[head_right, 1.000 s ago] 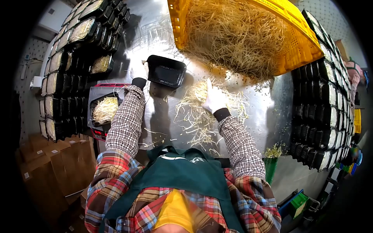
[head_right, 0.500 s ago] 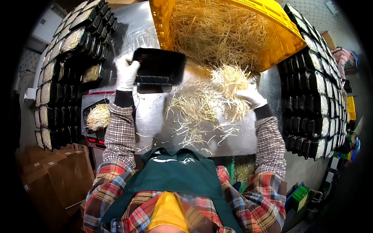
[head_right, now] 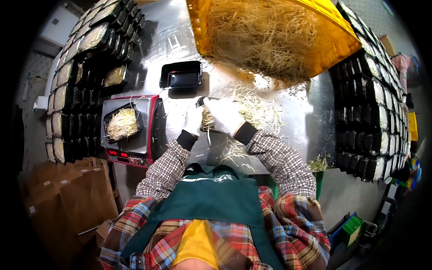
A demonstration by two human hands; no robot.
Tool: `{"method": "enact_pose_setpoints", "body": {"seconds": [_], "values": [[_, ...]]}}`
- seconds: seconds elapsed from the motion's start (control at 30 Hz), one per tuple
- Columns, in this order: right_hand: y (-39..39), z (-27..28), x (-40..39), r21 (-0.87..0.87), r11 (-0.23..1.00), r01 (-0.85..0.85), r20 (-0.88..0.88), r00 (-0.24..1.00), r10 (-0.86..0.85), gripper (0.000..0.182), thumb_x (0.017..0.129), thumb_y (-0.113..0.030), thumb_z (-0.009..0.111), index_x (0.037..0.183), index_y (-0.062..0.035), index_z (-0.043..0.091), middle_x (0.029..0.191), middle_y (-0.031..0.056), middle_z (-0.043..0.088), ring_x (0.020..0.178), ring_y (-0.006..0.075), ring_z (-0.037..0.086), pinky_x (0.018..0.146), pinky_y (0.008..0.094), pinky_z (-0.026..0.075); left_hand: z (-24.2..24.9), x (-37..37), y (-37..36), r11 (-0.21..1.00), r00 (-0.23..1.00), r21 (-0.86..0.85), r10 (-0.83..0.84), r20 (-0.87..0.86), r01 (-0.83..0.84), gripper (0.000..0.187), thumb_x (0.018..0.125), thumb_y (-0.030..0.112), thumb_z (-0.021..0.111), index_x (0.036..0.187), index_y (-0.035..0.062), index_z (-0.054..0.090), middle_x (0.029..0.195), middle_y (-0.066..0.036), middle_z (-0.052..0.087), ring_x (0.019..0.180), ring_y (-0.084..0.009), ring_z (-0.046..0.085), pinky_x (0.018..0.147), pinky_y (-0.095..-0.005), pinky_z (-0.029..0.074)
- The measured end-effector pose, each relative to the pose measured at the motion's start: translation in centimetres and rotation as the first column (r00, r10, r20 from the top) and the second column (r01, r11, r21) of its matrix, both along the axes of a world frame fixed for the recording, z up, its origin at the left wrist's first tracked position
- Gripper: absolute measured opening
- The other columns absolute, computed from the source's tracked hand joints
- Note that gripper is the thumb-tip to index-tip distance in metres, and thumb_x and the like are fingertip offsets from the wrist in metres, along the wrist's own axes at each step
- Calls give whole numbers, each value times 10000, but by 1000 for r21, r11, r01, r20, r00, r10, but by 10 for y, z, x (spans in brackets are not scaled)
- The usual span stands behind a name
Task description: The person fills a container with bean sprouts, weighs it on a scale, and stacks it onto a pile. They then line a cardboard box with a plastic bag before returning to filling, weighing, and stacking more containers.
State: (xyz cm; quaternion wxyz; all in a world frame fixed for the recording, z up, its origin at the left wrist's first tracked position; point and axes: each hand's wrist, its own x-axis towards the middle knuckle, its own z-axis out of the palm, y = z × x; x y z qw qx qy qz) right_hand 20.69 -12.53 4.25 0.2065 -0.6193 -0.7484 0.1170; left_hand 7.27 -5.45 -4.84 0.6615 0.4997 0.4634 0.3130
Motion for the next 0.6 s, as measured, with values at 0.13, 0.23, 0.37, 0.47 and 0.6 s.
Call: {"method": "enact_pose_setpoints", "body": {"seconds": [0.13, 0.23, 0.37, 0.47, 0.6], "values": [[8, -86, -24, 219, 974, -64, -138, 986, 96, 352, 857, -57, 560, 1207, -35, 595, 1130, 151, 646, 1026, 317, 625, 877, 393, 504, -29, -63, -4, 944, 930, 197, -196, -312, 265, 905, 819, 406, 728, 1488, 5, 269, 1457, -265, 380, 1371, -362, 364, 1137, -480, 309], [10, -107, -29, 195, 966, -171, -43, 982, 182, 403, 843, -82, 567, 1244, -47, 569, 1230, 127, 608, 1080, 289, 604, 917, 407, 491, -24, -86, -8, 747, 683, 329, -220, -696, 577, 1169, 650, 504, 840, 1522, 27, 224, 1534, -266, 268, 1452, -408, 189, 1196, -490, 162], [9, -77, -18, 87, 960, -266, 100, 961, 257, 438, 851, -108, 556, 1286, -64, 541, 1255, 108, 594, 1118, 261, 585, 934, 399, 476, -16, -78, 3, 649, 556, 358, -121, -822, 671, 1141, 622, 514, 844, 1488, 22, 288, 1465, -244, 372, 1387, -405, 306, 1165, -513, 216], [5, -70, -23, 26, 975, -222, 205, 956, 212, 438, 871, -122, 545, 1307, -84, 533, 1277, 100, 589, 1168, 238, 563, 961, 383, 464, -26, -70, 5, 589, 520, 408, -23, -854, 697, 1133, 612, 500, 849, 1482, 18, 307, 1454, -248, 390, 1375, -413, 327, 1163, -510, 222], [-2, -35, -5, -74, 954, -289, -42, 957, 287, 456, 886, -145, 555, 1335, -74, 515, 1315, 128, 573, 1203, 298, 554, 1002, 408, 458, 39, -96, 19, 556, 497, 265, -319, -807, 788, 1134, 609, 443, 843, 1503, 21, 286, 1484, -271, 356, 1392, -424, 314, 1169, -512, 217]]}}
